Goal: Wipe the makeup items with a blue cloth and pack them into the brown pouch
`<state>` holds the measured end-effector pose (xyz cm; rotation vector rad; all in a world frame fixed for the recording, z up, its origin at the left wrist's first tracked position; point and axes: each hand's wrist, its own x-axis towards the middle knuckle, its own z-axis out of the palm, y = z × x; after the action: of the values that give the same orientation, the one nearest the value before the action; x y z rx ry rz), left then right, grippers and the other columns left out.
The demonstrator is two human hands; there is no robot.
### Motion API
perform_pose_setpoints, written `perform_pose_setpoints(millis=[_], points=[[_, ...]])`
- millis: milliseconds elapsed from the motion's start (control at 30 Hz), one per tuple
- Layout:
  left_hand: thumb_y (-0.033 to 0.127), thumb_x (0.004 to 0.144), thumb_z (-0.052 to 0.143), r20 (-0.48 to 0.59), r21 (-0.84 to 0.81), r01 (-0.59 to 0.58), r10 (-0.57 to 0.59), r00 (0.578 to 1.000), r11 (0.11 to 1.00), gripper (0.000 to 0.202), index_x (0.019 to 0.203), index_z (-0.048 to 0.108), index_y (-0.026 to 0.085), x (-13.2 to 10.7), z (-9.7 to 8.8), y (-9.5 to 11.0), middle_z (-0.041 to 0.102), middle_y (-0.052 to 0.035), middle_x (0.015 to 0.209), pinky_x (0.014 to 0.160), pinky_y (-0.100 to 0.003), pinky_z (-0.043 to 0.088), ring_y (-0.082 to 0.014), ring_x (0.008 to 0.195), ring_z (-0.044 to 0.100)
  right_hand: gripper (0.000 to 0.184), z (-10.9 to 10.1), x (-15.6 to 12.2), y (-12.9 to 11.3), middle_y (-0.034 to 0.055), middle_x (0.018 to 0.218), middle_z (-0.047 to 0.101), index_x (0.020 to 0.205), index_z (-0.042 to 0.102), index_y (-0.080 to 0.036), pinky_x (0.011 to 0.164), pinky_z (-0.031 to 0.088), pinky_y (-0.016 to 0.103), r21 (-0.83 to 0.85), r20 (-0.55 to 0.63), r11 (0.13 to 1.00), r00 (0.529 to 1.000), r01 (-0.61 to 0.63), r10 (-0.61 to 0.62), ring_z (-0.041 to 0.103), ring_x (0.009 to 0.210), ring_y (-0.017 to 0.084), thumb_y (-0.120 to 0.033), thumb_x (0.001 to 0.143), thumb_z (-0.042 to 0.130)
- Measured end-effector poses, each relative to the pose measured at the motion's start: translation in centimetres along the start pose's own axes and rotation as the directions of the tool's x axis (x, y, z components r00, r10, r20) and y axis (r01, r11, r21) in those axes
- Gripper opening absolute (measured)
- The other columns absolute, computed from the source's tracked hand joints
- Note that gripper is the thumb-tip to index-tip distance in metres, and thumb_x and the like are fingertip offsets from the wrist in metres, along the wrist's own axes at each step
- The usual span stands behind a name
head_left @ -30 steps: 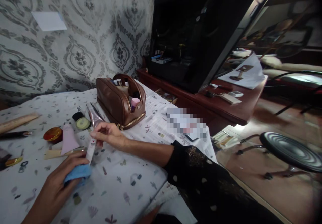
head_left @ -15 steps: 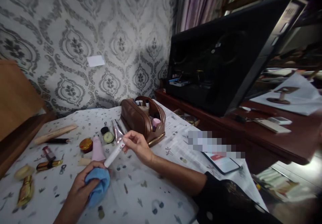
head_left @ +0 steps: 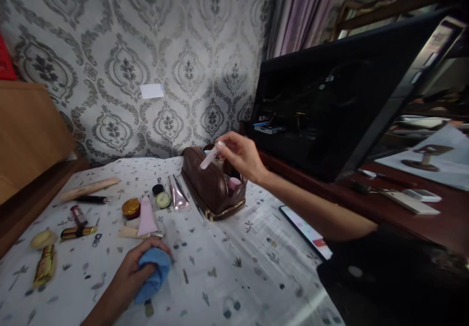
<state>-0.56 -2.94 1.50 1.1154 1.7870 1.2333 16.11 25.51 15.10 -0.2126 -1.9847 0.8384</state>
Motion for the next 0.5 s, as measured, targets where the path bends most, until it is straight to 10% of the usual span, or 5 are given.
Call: perform_pose_setpoints(millis=[233,500], points=[[0.020,0.070,0.054,0.068,0.014,0.011,-0.012,0.998,1.000,0.029,0.096,0.066,0.019,0.2,-0.3,-0.5,0.069,-0.0043,0.095,0.071,-0.027,0.046,-0.0211,0.083,0.061,0.019,-2.4,3.8,1.2,0.0067,0.092,0.069,0.097,0.067,-0.015,0.070,0.039,0.026,-0.758,0.085,0.652,0.993,0.008,0.086,0.060,0.080,0.017,-0.028,0.090,0.055],[0.018,0.070,0.055,0.058,-0.012,-0.007,0.008,0.998,1.000,0.026,0.093,0.067,0.019,0.0,-0.1,-0.3,0.067,-0.0033,0.090,0.074,-0.028,0.046,-0.0196,0.080,0.059,0.025,-1.1,4.3,3.3,0.0092,0.109,0.069,0.111,0.067,-0.017,0.072,0.038,0.028,-0.897,0.237,0.429,0.935,0.107,0.263,0.062,0.095,0.021,-0.031,0.096,0.053]])
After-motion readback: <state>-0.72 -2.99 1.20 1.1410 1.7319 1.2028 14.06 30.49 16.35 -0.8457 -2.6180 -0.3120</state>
